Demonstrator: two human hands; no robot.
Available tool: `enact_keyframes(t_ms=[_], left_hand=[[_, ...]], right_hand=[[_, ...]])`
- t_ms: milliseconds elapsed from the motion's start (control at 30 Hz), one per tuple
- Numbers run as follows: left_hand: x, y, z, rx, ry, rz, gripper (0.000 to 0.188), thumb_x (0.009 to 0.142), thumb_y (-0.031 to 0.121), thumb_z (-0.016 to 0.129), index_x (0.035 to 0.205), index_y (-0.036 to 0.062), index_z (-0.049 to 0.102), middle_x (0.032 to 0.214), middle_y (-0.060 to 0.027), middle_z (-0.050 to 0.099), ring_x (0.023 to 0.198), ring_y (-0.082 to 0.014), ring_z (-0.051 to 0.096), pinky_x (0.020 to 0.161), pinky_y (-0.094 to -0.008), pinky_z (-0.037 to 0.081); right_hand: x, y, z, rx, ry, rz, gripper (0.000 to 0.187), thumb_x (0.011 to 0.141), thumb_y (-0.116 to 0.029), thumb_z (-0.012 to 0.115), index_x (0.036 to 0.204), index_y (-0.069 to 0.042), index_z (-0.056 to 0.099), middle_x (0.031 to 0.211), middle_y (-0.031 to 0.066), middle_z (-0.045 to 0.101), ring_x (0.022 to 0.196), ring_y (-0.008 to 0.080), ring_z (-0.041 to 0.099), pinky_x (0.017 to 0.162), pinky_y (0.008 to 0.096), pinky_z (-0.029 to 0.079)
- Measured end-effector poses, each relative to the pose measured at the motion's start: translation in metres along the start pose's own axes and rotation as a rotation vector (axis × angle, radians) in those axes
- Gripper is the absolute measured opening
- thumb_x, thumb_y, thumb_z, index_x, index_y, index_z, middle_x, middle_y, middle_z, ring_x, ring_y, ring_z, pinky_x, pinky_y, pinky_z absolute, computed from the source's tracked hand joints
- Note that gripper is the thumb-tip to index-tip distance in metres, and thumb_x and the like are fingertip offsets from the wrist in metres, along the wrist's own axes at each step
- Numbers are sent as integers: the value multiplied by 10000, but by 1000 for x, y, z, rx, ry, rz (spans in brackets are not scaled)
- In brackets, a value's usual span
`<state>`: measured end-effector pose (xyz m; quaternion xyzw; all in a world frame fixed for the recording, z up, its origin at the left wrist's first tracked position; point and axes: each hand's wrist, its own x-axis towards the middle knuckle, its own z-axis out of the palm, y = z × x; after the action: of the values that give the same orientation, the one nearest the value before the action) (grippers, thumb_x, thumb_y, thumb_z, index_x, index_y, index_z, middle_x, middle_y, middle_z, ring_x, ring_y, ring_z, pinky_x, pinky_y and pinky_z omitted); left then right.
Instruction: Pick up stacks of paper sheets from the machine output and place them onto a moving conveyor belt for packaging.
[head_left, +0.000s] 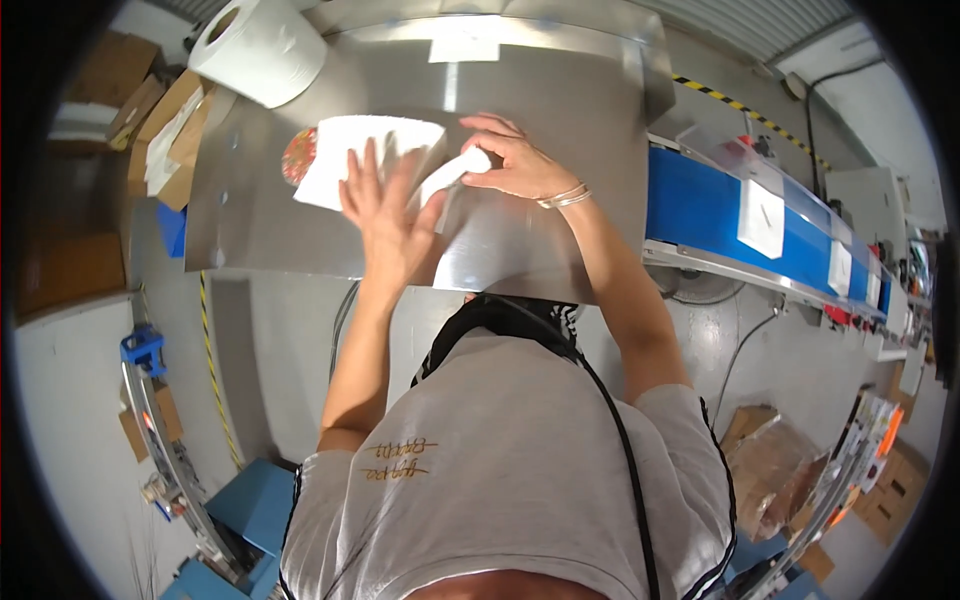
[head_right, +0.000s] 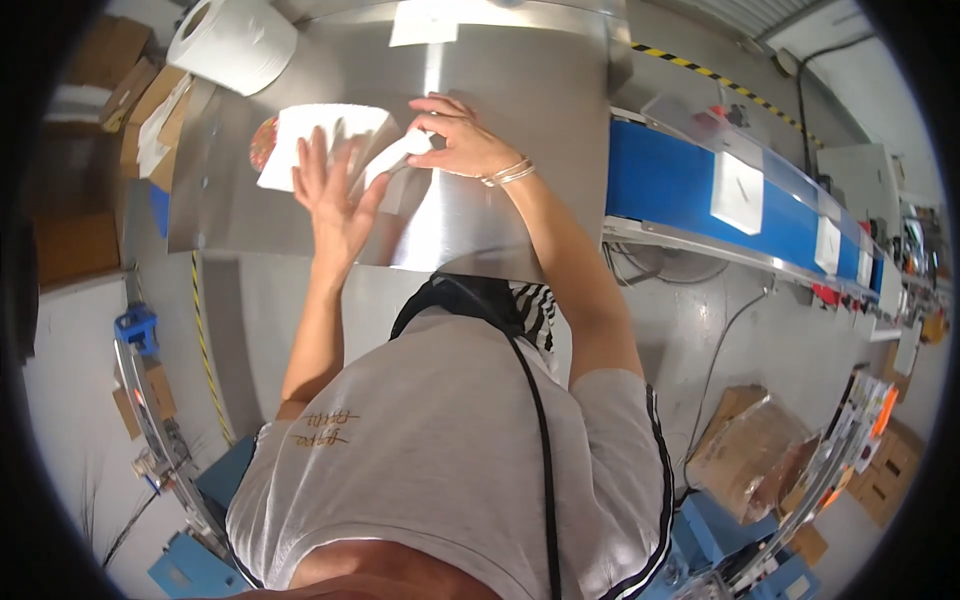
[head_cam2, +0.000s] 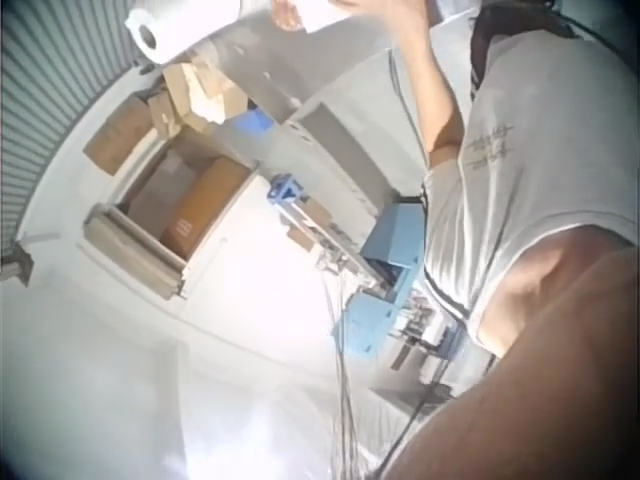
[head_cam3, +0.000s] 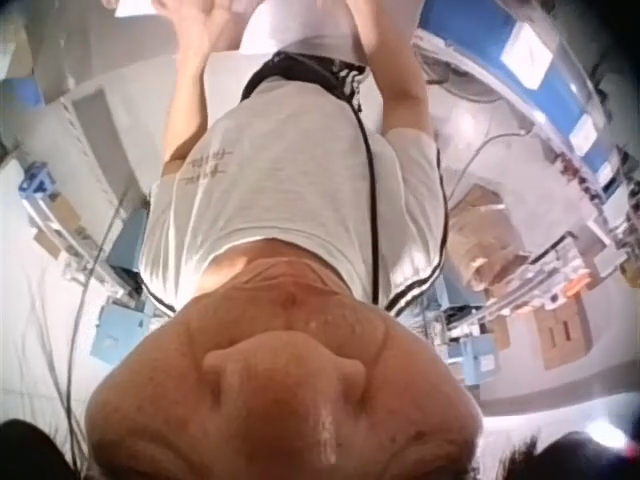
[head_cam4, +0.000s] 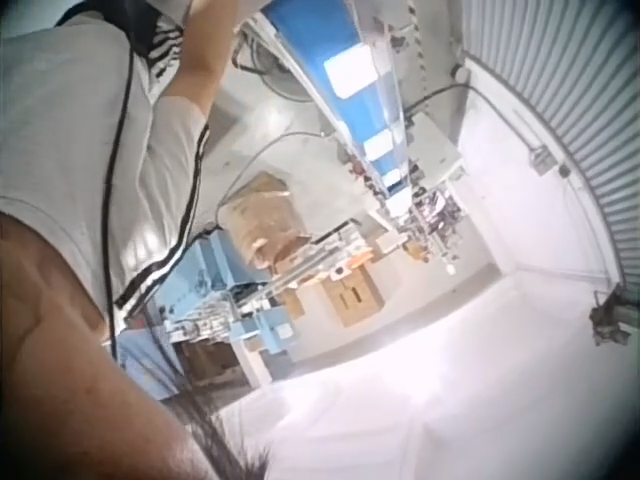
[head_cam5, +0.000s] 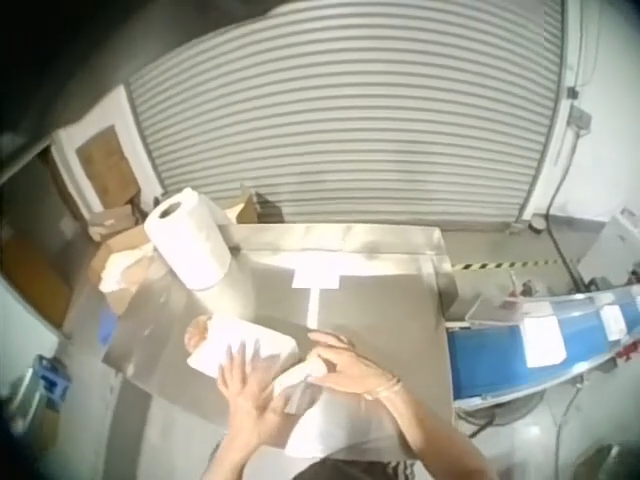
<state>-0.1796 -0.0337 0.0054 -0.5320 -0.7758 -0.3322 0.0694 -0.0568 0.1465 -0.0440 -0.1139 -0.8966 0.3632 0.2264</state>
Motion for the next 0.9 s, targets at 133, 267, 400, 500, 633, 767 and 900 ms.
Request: enact_keyframes(t_ms=[133, 267, 400, 500, 633, 767, 900], left_hand=[[-3, -15, -5, 73, 29, -36, 426, 826, 217, 658, 1221, 84, 573, 1418, -192, 356, 1357, -398, 241, 1081, -560, 156], [-4, -16, -4, 88, 17, -18, 331, 853, 91, 601, 1184, 90, 603, 1349, -141, 461, 1316, -344, 340, 1080, -501, 213], [-6, -19, -5, 64, 31, -23, 328, 828, 59, 618, 1152, 105, 628, 1340, -130, 472, 1305, -353, 353, 1075, -514, 220], [-4, -18, -2, 28, 67, -17, 321, 801, 37, 632, 1110, 118, 655, 1329, -129, 484, 1296, -363, 363, 1070, -530, 222], [-5, -14, -3, 87, 73, -22, 319, 757, 54, 675, 1060, 156, 675, 1351, -112, 480, 1321, -354, 340, 1074, -499, 231], [-8, -17, -3, 8, 52, -8, 260, 746, 26, 641, 969, 145, 702, 1377, -116, 446, 1355, -372, 266, 1092, -540, 116], [-4, -15, -5, -19, 2, 38, 293, 755, 96, 673, 1042, 151, 682, 1407, -136, 408, 1367, -384, 238, 1092, -549, 108]], right_hand=[[-47, 2, -25, 745, 167, 486, 349, 893, -254, 640, 1121, 2, 575, 1034, 15, 583, 925, 80, 526, 797, 237, 451], [-120, 31, -84, 403, 426, 823, 303, 879, -290, 651, 1029, -28, 626, 854, 1, 609, 786, 76, 527, 683, 252, 453], [-170, 65, -137, -37, 510, 984, 364, 843, -361, 667, 969, -20, 654, 797, 81, 647, 726, 160, 586, 659, 302, 473], [-193, 91, -147, -814, 571, 887, 513, 778, -428, 691, 1072, -16, 610, 987, 157, 634, 873, 326, 593, 778, 407, 464], [-123, 40, -117, -793, 603, 470, 537, 744, -288, 740, 1170, -30, 540, 1160, 146, 563, 1058, 347, 522, 908, 419, 406], [-35, -17, -38, -56, 133, 295, 509, 746, -197, 740, 1204, -101, 539, 1182, 99, 560, 1052, 274, 550, 878, 367, 449], [6, -24, 9, 116, -34, 141, 425, 763, -215, 723, 1155, -137, 579, 1355, 94, 432, 1222, 261, 430, 986, 346, 384]])
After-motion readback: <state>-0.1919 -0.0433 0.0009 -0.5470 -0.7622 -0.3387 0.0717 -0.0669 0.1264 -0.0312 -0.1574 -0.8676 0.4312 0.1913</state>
